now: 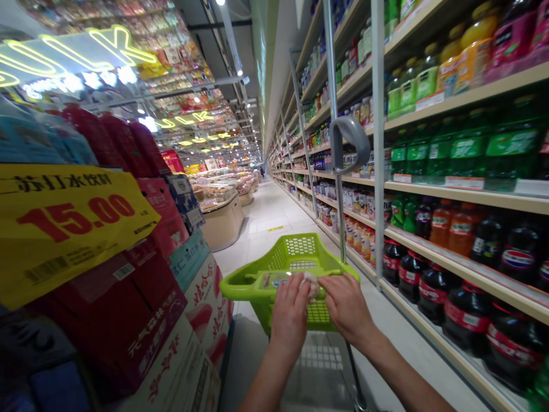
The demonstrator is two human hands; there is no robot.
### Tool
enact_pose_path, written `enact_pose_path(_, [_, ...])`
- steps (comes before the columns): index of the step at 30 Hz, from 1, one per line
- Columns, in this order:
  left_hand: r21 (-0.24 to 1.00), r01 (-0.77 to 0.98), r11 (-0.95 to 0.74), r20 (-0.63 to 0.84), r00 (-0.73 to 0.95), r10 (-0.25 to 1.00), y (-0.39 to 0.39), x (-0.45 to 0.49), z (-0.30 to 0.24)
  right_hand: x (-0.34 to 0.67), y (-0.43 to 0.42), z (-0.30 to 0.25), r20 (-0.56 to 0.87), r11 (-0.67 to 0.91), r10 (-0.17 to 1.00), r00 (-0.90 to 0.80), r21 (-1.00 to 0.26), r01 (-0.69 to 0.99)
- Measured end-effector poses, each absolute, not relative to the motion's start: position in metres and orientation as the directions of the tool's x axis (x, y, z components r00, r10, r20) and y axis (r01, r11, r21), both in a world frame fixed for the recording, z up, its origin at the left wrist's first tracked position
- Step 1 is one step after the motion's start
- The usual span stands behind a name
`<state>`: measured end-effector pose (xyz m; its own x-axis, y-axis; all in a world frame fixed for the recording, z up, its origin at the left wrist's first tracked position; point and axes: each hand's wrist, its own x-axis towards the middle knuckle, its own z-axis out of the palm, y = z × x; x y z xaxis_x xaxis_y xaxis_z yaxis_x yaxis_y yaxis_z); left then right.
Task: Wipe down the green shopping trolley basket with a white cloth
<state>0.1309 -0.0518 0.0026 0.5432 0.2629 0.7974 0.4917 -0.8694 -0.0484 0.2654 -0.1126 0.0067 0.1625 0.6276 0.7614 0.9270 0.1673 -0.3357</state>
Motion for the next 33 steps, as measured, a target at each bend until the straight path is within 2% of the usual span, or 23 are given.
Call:
enact_pose_path(4, [0.046,0.576,-0.816,0.83,0.433,0.352,-0.026,0.09,0.001,0.277,-0.116,-0.001,0.795,0.221,0.593,0.126,-0.312,0.924])
enact_pose_path(7, [0.111,0.634,-0.766,0.842,0.348,0.411,-0.024,0.083,0.002,0.272,-0.116,-0.004,0.823,0.204,0.542,0.172,-0.327,0.923])
enact_pose_path(12, [-0.042,0.531,-0.846,0.792,0.535,0.296,-0.057,0.126,0.009,0.261,-0.116,-0.008,0.862,0.184,0.465,0.202,-0.317,0.931])
enact_pose_path(15, [-0.056,0.548,-0.835,0.77,0.556,0.313,-0.059,0.122,0.012,0.263,-0.12,-0.009,0.872,0.192,0.459,0.173,-0.287,0.939])
enact_pose_path(18, [0.015,0.666,-0.746,0.793,0.446,0.414,-0.031,0.08,0.012,0.269,-0.124,-0.009,0.872,0.185,0.459,0.171,-0.282,0.941])
enact_pose_path(20, [0.104,0.75,-0.653,0.812,0.314,0.491,-0.009,0.053,0.012,0.272,-0.125,-0.01,0.874,0.18,0.454,0.173,-0.28,0.943])
enact_pose_path(23, [0.189,0.744,-0.641,0.812,0.249,0.528,-0.003,0.048,0.015,0.275,-0.125,-0.012,0.883,0.176,0.442,0.16,-0.26,0.949])
enact_pose_path(29, [0.054,0.6,-0.798,0.764,0.49,0.42,-0.051,0.105,0.022,0.277,-0.127,-0.009,0.881,0.182,0.449,0.146,-0.25,0.951])
enact_pose_path(33, [0.039,0.717,-0.696,0.792,0.403,0.459,-0.019,0.07,0.023,0.28,-0.13,-0.006,0.871,0.197,0.478,0.11,-0.229,0.953])
